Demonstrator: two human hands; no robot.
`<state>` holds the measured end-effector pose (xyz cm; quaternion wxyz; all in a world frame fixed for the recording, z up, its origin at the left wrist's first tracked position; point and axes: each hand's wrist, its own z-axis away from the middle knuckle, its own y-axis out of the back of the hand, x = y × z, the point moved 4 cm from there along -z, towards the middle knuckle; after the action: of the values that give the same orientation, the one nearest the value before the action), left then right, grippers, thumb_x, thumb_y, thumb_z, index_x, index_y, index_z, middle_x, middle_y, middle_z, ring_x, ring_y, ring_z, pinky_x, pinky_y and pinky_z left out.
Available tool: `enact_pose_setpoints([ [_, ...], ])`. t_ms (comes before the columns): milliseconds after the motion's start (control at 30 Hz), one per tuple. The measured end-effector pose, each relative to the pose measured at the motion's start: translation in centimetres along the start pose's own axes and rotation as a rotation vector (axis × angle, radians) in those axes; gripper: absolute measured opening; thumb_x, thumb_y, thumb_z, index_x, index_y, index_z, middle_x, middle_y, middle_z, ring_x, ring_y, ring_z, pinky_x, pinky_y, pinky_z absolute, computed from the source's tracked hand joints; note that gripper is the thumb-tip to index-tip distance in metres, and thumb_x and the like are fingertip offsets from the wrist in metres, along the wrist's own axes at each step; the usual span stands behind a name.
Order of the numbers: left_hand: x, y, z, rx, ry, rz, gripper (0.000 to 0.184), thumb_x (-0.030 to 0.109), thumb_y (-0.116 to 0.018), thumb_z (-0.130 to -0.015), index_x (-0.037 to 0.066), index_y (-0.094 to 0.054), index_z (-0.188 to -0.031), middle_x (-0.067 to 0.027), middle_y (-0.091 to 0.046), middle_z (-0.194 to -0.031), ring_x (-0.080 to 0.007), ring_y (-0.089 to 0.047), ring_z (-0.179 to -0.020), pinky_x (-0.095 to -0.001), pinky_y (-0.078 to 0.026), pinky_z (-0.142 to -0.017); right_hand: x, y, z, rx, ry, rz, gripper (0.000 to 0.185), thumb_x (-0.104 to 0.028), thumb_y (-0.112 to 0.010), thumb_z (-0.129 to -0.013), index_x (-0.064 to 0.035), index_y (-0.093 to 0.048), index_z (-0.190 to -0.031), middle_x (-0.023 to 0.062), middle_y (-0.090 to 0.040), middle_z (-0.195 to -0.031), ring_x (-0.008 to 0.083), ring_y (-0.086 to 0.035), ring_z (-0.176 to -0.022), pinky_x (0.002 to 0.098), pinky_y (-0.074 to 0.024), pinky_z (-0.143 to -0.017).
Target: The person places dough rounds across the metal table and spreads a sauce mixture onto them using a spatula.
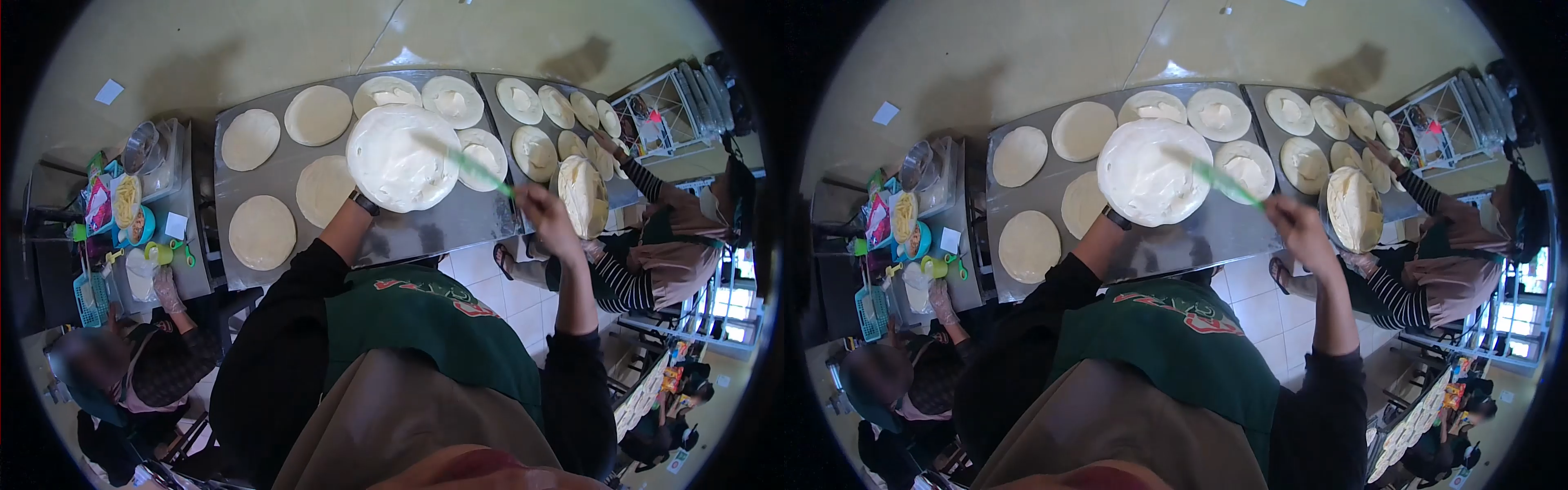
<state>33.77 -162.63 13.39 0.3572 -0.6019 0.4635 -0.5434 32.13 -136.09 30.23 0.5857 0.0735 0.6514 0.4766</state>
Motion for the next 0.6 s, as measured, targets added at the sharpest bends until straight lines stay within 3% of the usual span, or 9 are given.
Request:
enact_pose_setpoints([
  [67, -0.7, -0.2, 0.1, -0.007, 0.021, 0.006, 0.059, 0.047, -0.032, -0.096, 0.011, -0.028, -0.143, -0.0131, -0.036, -0.144, -0.0292, -0.04, -0.129, -0.0475, -0.038, -0.104, 0.3, 0.8, -2.6, 0.028, -0.007, -0.144, 0.018, -0.012, -0.054, -0.093, -0.001, -0.061, -0.105, 0.0018, -0.052, -0.073, 0.008, -0.046, -0.071, 0.0243, -0.0415, -0.065],
  [167, -1.0, -0.3, -0.6, -0.015, 0.031, 0.007, 0.059, 0.046, -0.033, -0.096, 0.011, -0.028, -0.143, -0.0131, -0.036, -0.144, -0.0292, -0.04, -0.129, -0.0474, -0.038, -0.104, 1.7, -1.1, -3.6, -0.031, -0.014, 0.029, 0.018, -0.012, -0.053, -0.093, 0.0002, -0.061, -0.104, 0.0025, -0.055, -0.078, 0.0077, -0.048, -0.076, 0.0238, -0.0421, -0.067],
  [200, -0.8, -0.2, -0.8, -0.015, 0.026, 0.007, 0.059, 0.046, -0.033, -0.096, 0.011, -0.028, -0.143, -0.0131, -0.036, -0.144, -0.0291, -0.04, -0.129, -0.0474, -0.038, -0.104, 2.8, -2.5, -2.9, 0.018, 0.101, -0.037, 0.018, -0.013, -0.053, -0.094, 0.001, -0.061, -0.103, 0.002, -0.055, -0.076, 0.008, -0.048, -0.075, 0.0237, -0.0414, -0.067],
  [300, 0.1, 0.3, 0.1, -0.001, 0.016, 0.012, 0.059, 0.046, -0.033, -0.096, 0.011, -0.028, -0.143, -0.0131, -0.036, -0.144, -0.0291, -0.04, -0.129, -0.0473, -0.038, -0.104, 3.9, -5.6, 0.1, -0.04, 0.144, -0.049, 0.019, -0.013, -0.053, -0.094, 0.0015, -0.06, -0.103, 0.0011, -0.054, -0.075, 0.0077, -0.046, -0.072, 0.0231, -0.0388, -0.063],
  [367, 0.3, 0.9, 0.3, 0.013, 0.026, 0.012, 0.059, 0.046, -0.033, -0.096, 0.011, -0.028, -0.143, -0.0131, -0.036, -0.144, -0.0291, -0.04, -0.129, -0.0473, -0.038, -0.104, 2.2, -6.9, 1.4, -0.197, 0.055, -0.16, 0.016, -0.011, -0.055, -0.092, -0.0016, -0.061, -0.104, 0.0097, -0.062, -0.078, 0.0149, -0.056, -0.07, 0.0298, -0.0457, -0.068],
  [400, 0.1, 1.0, 0.5, 0.02, 0.037, 0.014, 0.059, 0.046, -0.033, -0.096, 0.011, -0.028, -0.143, -0.0131, -0.036, -0.144, -0.0291, -0.04, -0.129, -0.0472, -0.038, -0.104, 2.6, -7.2, 1.2, -0.198, 0.047, -0.168, 0.016, -0.011, -0.055, -0.092, -0.0016, -0.061, -0.104, 0.0097, -0.062, -0.078, 0.0149, -0.056, -0.07, 0.0298, -0.0457, -0.068],
  [500, -1.0, 1.4, -0.1, 0.03, 0.07, 0.025, 0.059, 0.046, -0.033, -0.096, 0.011, -0.028, -0.143, -0.0131, -0.037, -0.144, -0.029, -0.041, -0.129, -0.0471, -0.039, -0.104, 4.0, -6.8, -1.1, 0.083, -0.054, -0.227, 0.016, -0.011, -0.055, -0.092, -0.0012, -0.061, -0.102, 0.0075, -0.06, -0.075, 0.0124, -0.054, -0.069, 0.0283, -0.0443, -0.065],
  [600, -1.5, 1.2, -0.3, 0.023, 0.079, 0.027, 0.059, 0.046, -0.034, -0.096, 0.011, -0.029, -0.143, -0.0131, -0.037, -0.144, -0.029, -0.041, -0.129, -0.0471, -0.039, -0.104, 5.5, -10.5, 0.3, 0.013, 0.005, -0.159, 0.014, -0.01, -0.055, -0.092, -0.0011, -0.061, -0.101, 0.0064, -0.059, -0.076, 0.0114, -0.053, -0.071, 0.0269, -0.0442, -0.067],
])
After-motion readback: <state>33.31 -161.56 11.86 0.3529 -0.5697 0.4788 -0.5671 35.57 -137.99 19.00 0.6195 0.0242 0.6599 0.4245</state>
